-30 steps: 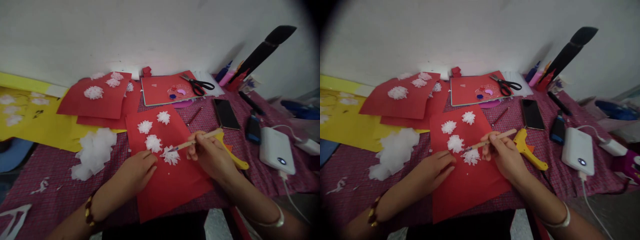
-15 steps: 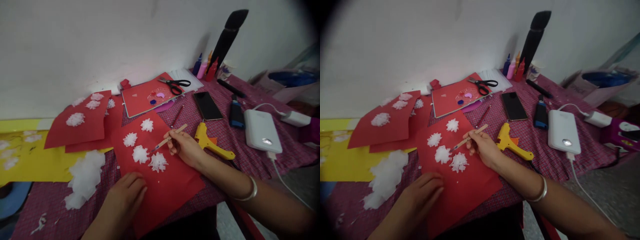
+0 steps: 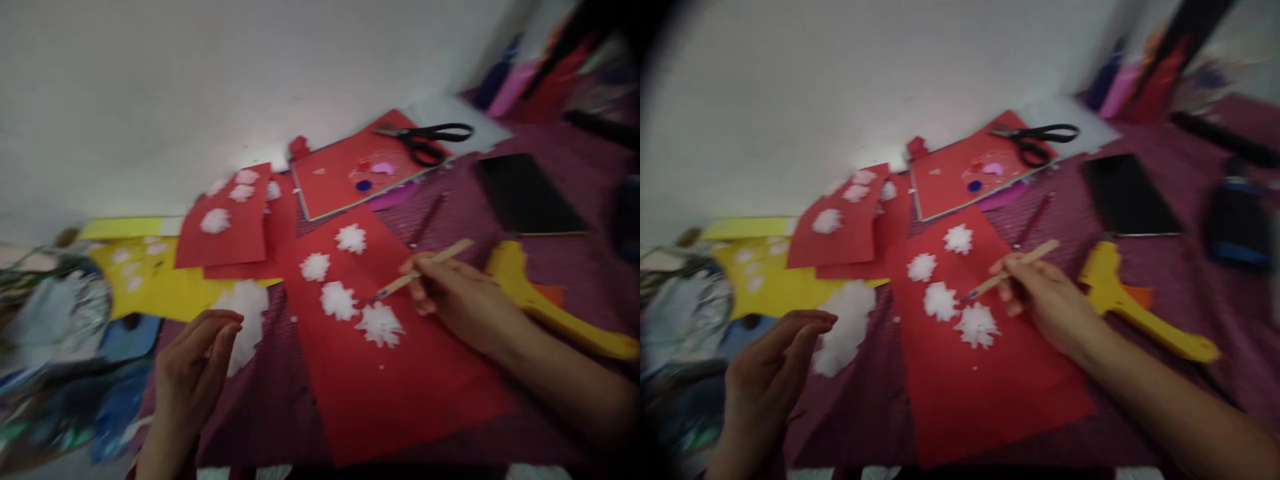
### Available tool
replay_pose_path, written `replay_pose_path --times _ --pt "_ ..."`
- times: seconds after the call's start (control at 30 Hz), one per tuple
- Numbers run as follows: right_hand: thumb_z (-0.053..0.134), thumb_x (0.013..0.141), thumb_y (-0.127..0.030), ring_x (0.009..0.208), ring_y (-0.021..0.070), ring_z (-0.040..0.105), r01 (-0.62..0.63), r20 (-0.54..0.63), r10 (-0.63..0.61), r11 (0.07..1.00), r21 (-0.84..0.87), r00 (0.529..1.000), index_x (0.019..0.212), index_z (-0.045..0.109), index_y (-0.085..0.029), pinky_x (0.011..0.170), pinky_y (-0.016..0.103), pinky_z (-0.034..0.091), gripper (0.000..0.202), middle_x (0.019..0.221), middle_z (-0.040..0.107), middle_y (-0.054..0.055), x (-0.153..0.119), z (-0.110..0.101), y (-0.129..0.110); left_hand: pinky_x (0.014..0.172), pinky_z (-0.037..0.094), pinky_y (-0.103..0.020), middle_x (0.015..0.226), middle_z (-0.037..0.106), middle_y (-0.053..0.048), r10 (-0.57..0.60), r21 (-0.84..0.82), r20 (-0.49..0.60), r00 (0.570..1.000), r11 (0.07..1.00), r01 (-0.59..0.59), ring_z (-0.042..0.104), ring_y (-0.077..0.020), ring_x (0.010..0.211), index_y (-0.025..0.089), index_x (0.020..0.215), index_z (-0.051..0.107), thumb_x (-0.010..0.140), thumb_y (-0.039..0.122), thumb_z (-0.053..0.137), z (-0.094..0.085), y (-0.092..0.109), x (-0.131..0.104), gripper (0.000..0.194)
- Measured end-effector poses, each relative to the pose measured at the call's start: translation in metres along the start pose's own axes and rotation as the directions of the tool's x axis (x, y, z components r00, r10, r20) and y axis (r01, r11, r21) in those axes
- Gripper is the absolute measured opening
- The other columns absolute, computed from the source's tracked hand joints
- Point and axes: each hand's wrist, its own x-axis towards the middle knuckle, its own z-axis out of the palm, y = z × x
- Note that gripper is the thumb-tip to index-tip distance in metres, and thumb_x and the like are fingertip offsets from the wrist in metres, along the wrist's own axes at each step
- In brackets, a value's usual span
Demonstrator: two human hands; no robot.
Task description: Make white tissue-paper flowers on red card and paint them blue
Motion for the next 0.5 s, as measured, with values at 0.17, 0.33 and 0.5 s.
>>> replay_pose_path --times 0.17,0.33,0.5 --pt "0.071 0.073 -0.049 0.045 0.0107 0.045 0.060 -0.053 -0.070 0.986 -0.158 0.996 0.071 0.068 -0.022 0.043 0.026 0.036 0.027 0.056 0.055 0.003 0.006 -0.005 0.006 0.066 0.045 -0.021 0.081 0.066 0.003 -0.161 0.125 -0.107 0.981 0.977 0.174 0.060 -0.0100 0.072 0.020 0.087 0.063 0.092 0.023 0.055 -0.029 -0.034 -0.047 0.010" --pt "0.070 0.076 -0.049 0.050 0.0119 0.048 0.066 -0.091 -0.091 0.967 -0.247 0.992 0.073 0.067 -0.022 0.046 0.023 0.040 0.027 0.056 0.055 0.002 0.006 -0.013 0.017 0.068 0.047 -0.021 0.081 0.064 0.002 -0.092 0.094 -0.055 0.994 0.991 0.097 0.061 -0.0108 0.075 0.020 0.085 0.061 0.087 0.016 0.060 -0.009 -0.053 -0.067 0.005" --pt "0.070 0.072 -0.056 0.046 0.0118 0.047 0.080 -0.078 -0.110 0.944 -0.321 0.991 0.073 0.067 -0.022 0.043 0.021 0.040 0.034 0.051 0.055 0.000 0.002 -0.007 0.018 0.081 0.048 -0.028 0.096 0.064 -0.003 0.021 0.139 -0.027 0.999 0.990 -0.018 0.059 -0.0152 0.093 0.020 0.100 0.060 0.088 0.013 0.058 0.016 -0.047 -0.058 0.014"
